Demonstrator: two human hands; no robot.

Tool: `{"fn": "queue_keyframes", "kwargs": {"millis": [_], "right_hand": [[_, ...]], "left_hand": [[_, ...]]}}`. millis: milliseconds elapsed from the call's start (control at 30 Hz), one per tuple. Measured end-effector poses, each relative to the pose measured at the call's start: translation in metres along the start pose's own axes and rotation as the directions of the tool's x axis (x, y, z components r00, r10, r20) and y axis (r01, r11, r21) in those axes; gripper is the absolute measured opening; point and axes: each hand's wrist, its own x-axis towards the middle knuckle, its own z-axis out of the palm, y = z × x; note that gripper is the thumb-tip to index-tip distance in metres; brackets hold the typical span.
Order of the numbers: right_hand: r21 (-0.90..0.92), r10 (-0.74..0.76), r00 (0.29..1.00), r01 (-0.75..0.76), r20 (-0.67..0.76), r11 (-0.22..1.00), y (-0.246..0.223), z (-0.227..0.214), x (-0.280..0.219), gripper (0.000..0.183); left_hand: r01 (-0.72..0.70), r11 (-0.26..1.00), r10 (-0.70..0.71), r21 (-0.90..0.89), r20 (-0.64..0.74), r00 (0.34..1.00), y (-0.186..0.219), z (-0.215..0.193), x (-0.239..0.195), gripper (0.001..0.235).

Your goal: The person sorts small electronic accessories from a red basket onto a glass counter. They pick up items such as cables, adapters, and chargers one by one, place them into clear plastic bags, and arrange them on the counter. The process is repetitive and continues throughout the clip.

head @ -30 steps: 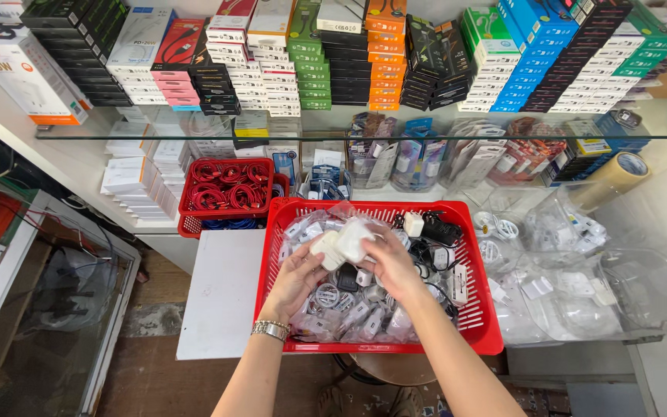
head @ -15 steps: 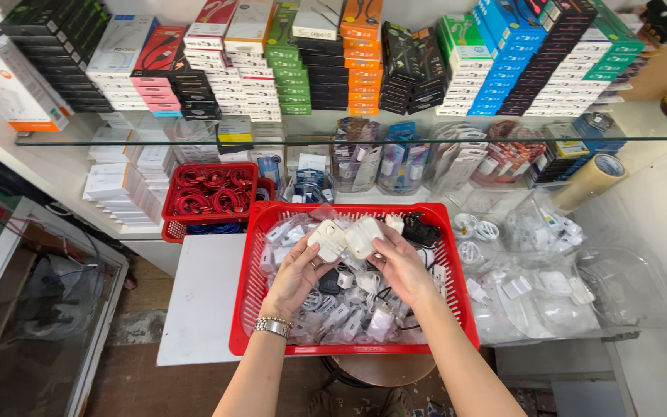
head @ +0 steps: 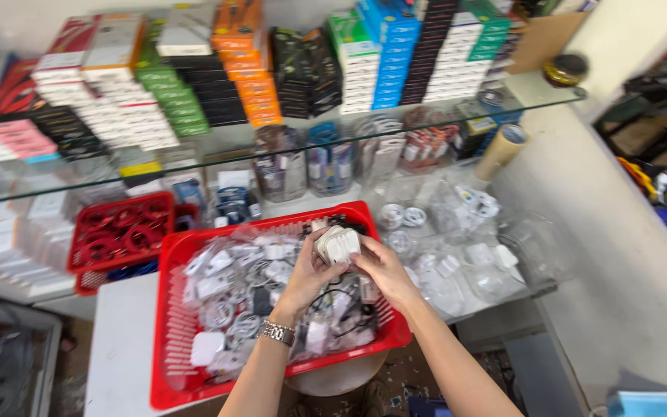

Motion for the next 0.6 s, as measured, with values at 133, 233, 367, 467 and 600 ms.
{"fn": "queue_keyframes", "kwargs": {"millis": [133,233,367,467,600], "right_hand": [[-0.184,-0.104,0.994,0.094,-0.044,0.978,-0.009,-0.056,-0.013,0.05],[-0.119,-0.102,0.993,0.093,-0.064,0.988,-0.012,-0.1,-0.025,0.053],[-0.093,-0.122,0.969,0.105,-0.213,0.99,-0.019,-0.159,-0.042,0.051],[0.095,-0.059,0.942,0.095,-0.331,0.991,-0.037,-0.209,-0.056,0.052],[0.234,-0.008,0.883,0.133,-0.469,0.963,-0.053,-0.275,-0.067,0.053]], "left_hand": [[-0.035,0.999,0.032,0.021,0.121,0.992,-0.02,0.049,0.029,0.069],[-0.073,0.984,0.034,0.16,0.234,0.972,-0.034,0.084,0.056,0.068],[-0.018,0.96,-0.048,0.28,0.227,0.973,-0.063,0.148,0.091,0.08],[0.09,0.968,-0.13,0.235,0.161,0.978,-0.09,0.208,0.111,0.076],[0.184,0.98,-0.189,0.071,0.081,0.979,-0.133,0.279,0.145,0.06]]}}
